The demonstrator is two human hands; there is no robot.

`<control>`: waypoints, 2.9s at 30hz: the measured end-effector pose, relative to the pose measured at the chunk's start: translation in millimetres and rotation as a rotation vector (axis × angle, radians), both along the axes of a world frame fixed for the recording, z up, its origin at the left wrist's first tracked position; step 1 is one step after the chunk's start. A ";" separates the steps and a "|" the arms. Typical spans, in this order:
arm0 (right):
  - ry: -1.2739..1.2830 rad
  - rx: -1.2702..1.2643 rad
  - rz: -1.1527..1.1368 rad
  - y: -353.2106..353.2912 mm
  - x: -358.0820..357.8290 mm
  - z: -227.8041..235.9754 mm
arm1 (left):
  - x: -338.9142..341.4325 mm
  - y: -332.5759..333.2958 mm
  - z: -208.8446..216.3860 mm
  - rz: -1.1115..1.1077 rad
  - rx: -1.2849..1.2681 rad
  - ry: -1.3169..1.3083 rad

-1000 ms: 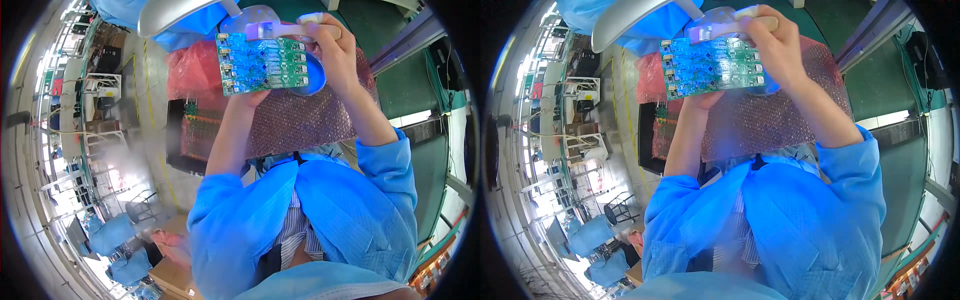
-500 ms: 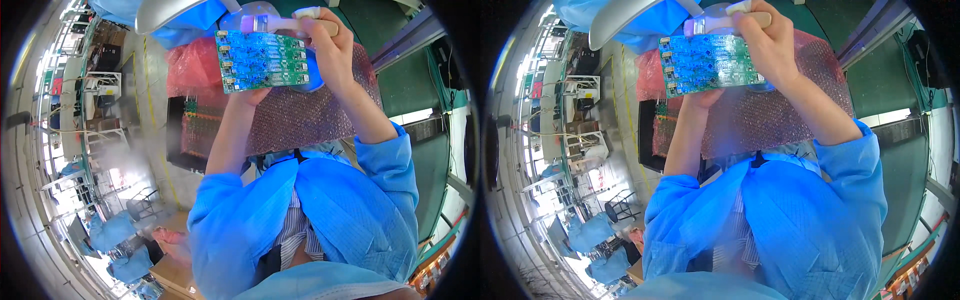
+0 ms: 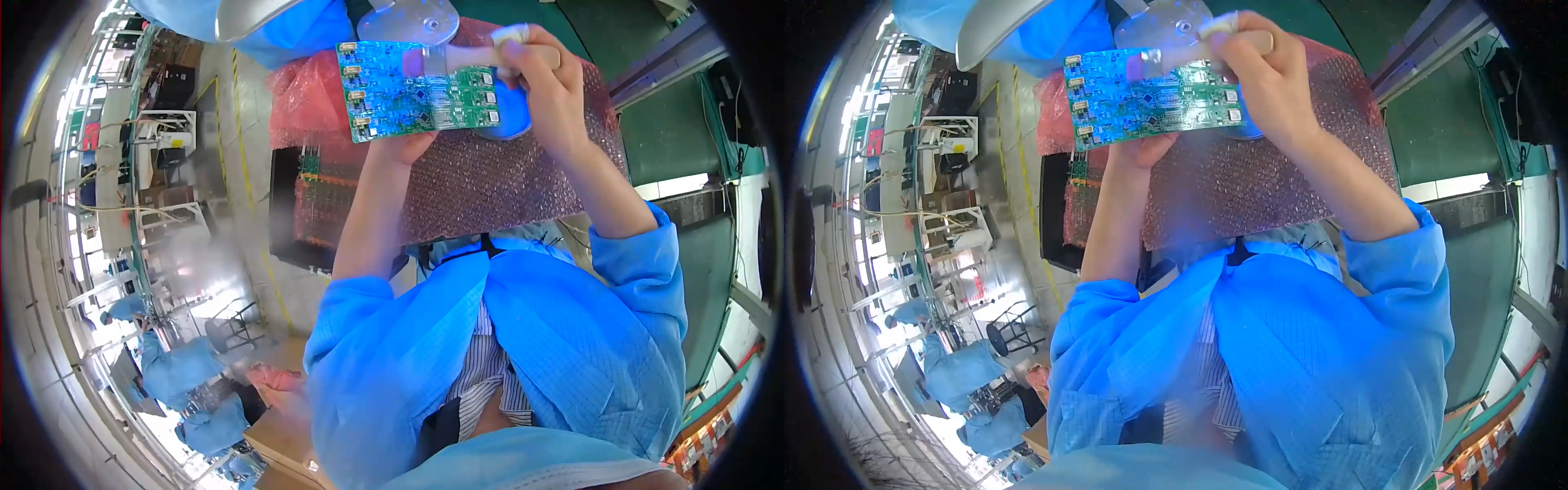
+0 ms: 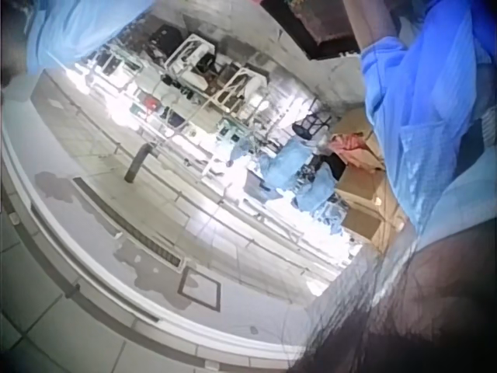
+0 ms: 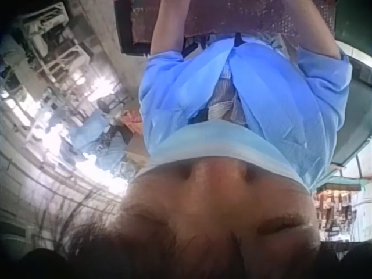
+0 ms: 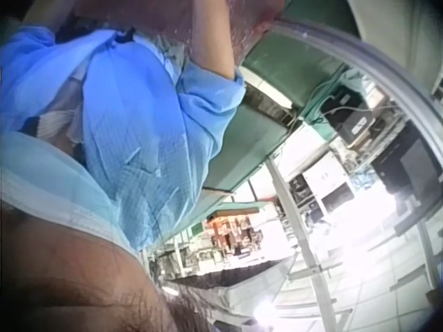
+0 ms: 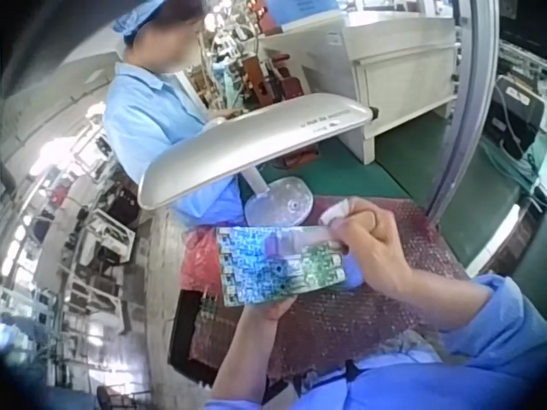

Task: Applying a blue coating liquid to printed circuit boards using a brush.

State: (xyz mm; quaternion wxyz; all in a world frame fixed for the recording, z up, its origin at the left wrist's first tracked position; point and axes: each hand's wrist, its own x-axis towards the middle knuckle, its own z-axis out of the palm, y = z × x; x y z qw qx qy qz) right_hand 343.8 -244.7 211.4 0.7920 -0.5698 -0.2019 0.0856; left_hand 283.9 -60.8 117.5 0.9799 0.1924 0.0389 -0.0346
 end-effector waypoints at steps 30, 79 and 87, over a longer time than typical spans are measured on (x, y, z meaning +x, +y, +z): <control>-0.127 0.050 0.195 -11.4 -24.6 -10.9 | -13.2 4.2 8.4 0.153 0.168 0.065; -0.115 0.031 0.108 9.8 -8.5 5.6 | -24.8 11.3 2.7 0.178 0.159 -0.151; -0.094 0.046 0.067 10.3 -13.6 -7.8 | -28.9 9.0 8.2 0.223 0.115 -0.078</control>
